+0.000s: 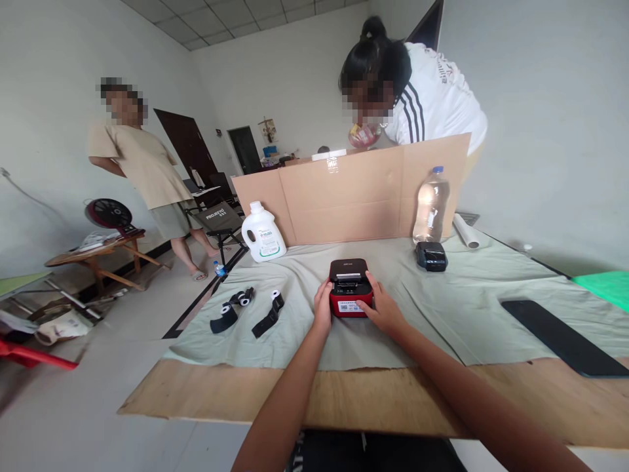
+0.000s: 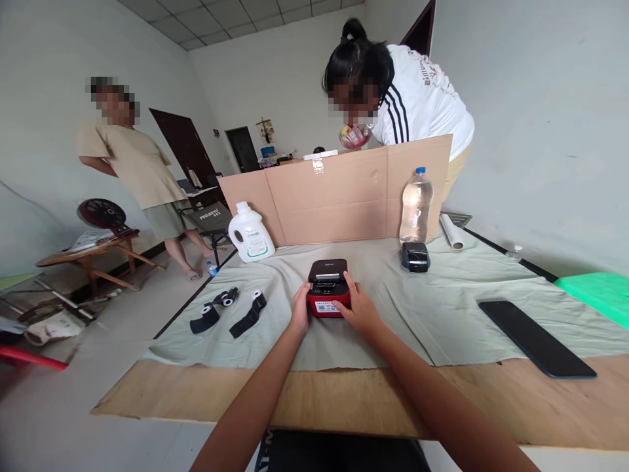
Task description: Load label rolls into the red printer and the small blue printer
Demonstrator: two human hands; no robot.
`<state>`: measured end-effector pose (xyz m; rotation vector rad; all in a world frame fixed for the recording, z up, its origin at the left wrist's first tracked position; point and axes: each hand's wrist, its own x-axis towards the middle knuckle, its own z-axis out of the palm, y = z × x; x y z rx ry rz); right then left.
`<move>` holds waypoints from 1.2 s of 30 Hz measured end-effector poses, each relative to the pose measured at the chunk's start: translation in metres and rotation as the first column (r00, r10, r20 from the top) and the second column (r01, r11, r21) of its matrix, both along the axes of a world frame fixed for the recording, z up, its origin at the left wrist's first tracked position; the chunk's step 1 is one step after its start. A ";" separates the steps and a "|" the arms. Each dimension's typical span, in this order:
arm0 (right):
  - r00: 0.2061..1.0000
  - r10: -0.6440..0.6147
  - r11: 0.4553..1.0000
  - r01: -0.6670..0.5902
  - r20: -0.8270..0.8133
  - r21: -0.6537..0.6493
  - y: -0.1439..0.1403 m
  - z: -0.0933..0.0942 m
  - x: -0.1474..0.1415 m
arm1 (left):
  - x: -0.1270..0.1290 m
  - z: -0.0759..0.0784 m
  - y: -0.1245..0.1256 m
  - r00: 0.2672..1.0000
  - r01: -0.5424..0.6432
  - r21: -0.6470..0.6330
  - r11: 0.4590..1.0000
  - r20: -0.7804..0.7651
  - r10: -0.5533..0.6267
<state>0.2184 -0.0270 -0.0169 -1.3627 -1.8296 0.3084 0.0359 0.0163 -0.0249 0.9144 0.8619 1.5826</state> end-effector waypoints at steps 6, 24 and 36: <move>1.000 -0.010 1.000 0.010 0.018 0.000 0.001 -0.002 0.001 | -0.002 -0.006 0.001 1.000 -0.010 0.059 0.998 0.002 0.010; 0.954 0.104 0.994 -0.097 -0.280 0.040 0.042 0.033 0.020 | -0.004 -0.003 -0.003 0.981 -0.055 0.195 0.979 -0.174 0.090; 0.871 0.488 0.779 -0.409 0.050 -0.476 0.085 0.119 0.002 | -0.002 0.002 -0.007 0.978 -0.064 0.176 0.982 -0.185 0.096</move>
